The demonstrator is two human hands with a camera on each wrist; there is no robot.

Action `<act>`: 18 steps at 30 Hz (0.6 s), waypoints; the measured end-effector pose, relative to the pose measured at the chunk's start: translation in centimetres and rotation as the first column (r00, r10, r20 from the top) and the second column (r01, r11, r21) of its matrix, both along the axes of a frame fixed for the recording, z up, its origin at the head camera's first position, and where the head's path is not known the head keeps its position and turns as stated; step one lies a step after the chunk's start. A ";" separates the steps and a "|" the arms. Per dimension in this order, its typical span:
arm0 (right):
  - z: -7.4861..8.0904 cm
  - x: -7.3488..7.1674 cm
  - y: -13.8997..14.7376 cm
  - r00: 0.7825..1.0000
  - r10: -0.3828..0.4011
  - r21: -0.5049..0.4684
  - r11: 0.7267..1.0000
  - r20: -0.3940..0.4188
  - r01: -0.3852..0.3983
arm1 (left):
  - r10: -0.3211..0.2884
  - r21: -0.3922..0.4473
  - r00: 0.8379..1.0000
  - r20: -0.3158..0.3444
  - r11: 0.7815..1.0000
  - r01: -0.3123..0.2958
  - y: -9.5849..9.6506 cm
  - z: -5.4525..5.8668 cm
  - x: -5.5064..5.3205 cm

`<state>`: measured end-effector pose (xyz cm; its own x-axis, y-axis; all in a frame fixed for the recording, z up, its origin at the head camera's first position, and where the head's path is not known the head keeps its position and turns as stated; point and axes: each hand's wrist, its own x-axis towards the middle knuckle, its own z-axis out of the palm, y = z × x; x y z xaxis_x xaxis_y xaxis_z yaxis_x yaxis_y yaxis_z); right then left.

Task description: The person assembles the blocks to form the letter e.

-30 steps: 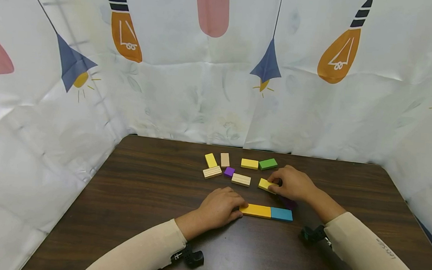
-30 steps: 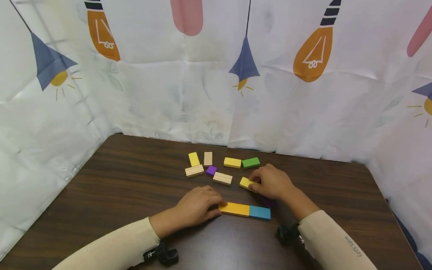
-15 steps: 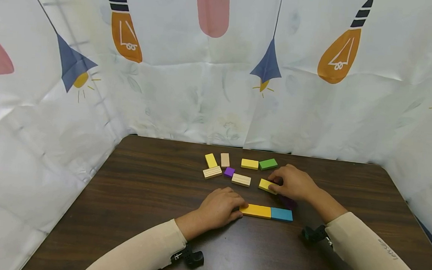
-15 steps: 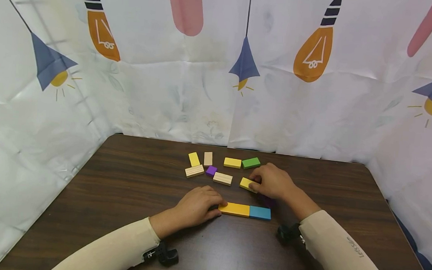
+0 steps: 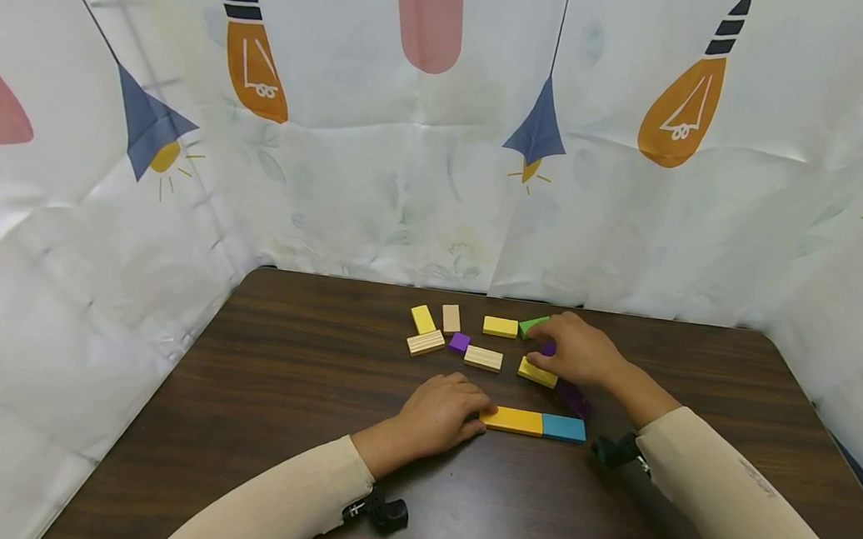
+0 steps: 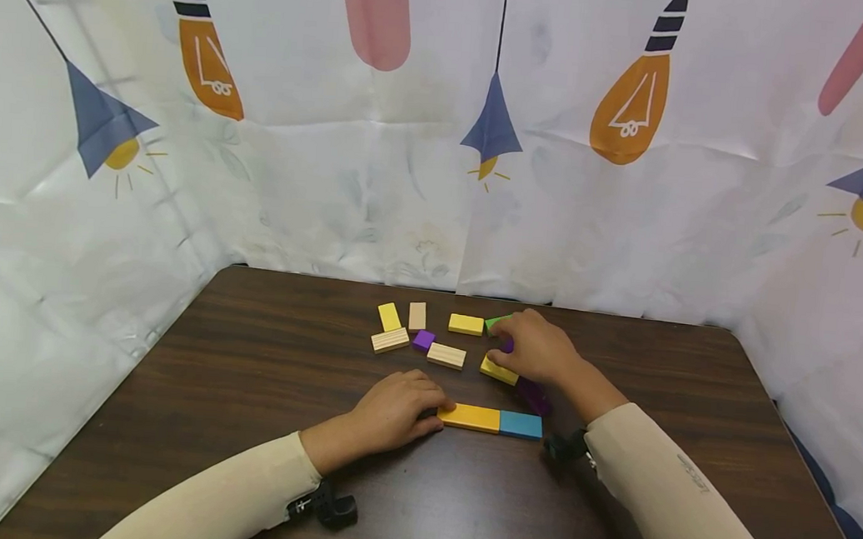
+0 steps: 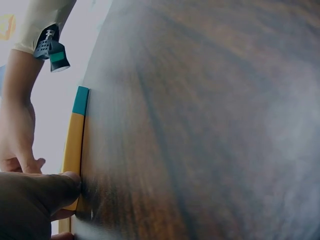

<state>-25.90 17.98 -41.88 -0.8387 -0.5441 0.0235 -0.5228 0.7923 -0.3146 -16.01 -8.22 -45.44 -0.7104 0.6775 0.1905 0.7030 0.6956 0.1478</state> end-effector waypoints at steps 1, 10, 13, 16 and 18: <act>0.0 -0.1 -0.2 1.000 0.008 -0.005 1.000 0.001 -0.008 | -0.001 0.001 1.000 -0.002 1.000 0.001 0.0 0.0 0.0; 0.2 -0.6 -2.7 0.998 0.061 0.025 0.998 0.017 -0.062 | 0.004 -0.013 1.000 0.000 1.000 -0.004 0.0 0.1 0.0; 0.0 -0.8 -3.6 0.998 0.065 0.040 0.997 0.027 -0.066 | 0.004 -0.012 1.000 0.003 1.000 -0.004 0.1 0.2 0.1; -0.3 -0.9 -4.3 0.996 0.083 0.055 0.995 0.032 -0.084 | 0.004 -0.015 1.000 0.003 1.000 -0.004 0.1 0.2 0.1; -0.6 -1.0 -4.7 0.995 0.096 0.062 0.993 0.032 -0.098 | 0.004 -0.018 1.000 0.002 1.000 -0.004 0.1 0.2 0.1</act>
<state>-26.92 13.30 -42.45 -0.7818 -0.6225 -0.0369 -0.5895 0.7571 -0.2815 -15.87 -8.12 -45.25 -0.7137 0.6778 0.1768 0.6997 0.7013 0.1363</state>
